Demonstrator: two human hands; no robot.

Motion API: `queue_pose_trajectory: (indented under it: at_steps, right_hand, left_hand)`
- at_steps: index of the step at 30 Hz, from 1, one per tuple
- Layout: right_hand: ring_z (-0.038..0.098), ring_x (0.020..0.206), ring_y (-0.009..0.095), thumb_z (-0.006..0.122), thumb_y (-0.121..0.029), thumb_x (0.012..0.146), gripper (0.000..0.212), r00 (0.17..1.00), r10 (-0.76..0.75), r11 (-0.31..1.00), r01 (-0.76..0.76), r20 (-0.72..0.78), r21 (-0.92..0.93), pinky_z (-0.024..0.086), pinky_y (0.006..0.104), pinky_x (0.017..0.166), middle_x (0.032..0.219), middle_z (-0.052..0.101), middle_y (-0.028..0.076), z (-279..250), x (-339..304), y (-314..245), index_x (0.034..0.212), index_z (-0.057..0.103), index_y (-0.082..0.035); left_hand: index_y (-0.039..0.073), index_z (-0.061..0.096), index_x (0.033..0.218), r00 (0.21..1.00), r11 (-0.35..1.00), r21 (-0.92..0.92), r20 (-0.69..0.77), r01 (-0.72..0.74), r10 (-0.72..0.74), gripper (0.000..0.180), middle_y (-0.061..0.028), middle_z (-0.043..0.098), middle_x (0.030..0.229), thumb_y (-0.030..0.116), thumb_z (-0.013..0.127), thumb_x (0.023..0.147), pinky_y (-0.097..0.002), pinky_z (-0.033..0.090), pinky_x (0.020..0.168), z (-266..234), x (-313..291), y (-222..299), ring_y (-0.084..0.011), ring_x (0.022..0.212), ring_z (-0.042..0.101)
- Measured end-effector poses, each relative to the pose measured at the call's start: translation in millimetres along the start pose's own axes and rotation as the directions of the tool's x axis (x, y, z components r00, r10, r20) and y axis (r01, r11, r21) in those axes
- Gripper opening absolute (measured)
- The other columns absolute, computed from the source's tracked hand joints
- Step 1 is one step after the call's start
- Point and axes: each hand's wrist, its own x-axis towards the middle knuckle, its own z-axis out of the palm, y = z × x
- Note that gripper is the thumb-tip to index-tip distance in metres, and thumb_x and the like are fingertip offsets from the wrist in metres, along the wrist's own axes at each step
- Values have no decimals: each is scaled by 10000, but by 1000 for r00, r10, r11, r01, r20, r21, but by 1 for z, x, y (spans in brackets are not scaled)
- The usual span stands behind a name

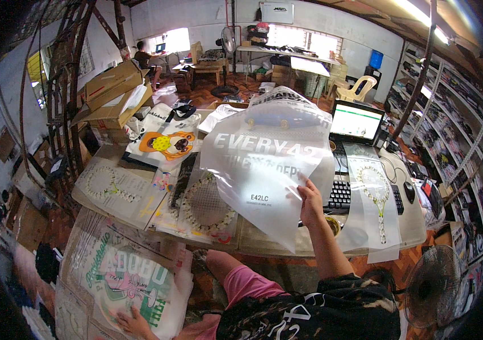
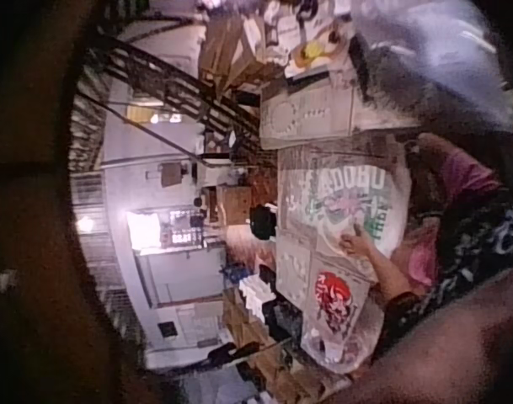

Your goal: The person sorts and organizes various printed garment transfers by picking them up from a pile, turning them over, and stacking them onto different piles on the table.

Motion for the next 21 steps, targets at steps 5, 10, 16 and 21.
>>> queue_pose_trajectory:
  at_steps: [5,10,16,21]
  right_hand:
    - [637,783,245,404,-7,828,519,999,-48,991,44,-26,-125,513,317,679,1071,595,180,-3,9,-8,1343,362,-53]
    - [559,1035,234,443,19,818,558,984,-175,966,167,-26,-197,452,271,868,1276,473,161,-49,53,-12,1363,321,2]
    - [446,1192,230,484,53,809,613,972,-185,964,150,-146,-221,381,275,977,1420,287,170,-72,91,-6,1378,254,50]
    - [497,1127,230,483,41,814,592,968,-209,955,171,-140,-244,403,262,938,1389,344,182,-67,85,1,1369,279,59]
  left_hand:
    - [99,364,1372,1000,998,56,-15,6,-6,752,-85,303,1442,621,420,835,-517,241,1020,11,3,-10,-288,1315,289]
    - [86,369,1363,999,998,58,-37,4,-2,750,-83,311,1436,601,460,825,-511,282,999,26,6,3,-290,1303,308]
    - [98,371,1362,998,997,66,-56,28,-24,727,-71,299,1441,578,478,827,-501,281,999,14,6,-5,-280,1305,300]
    - [90,396,1345,994,998,63,-110,17,-10,734,-72,322,1430,585,492,812,-533,304,974,15,7,-6,-305,1292,319]
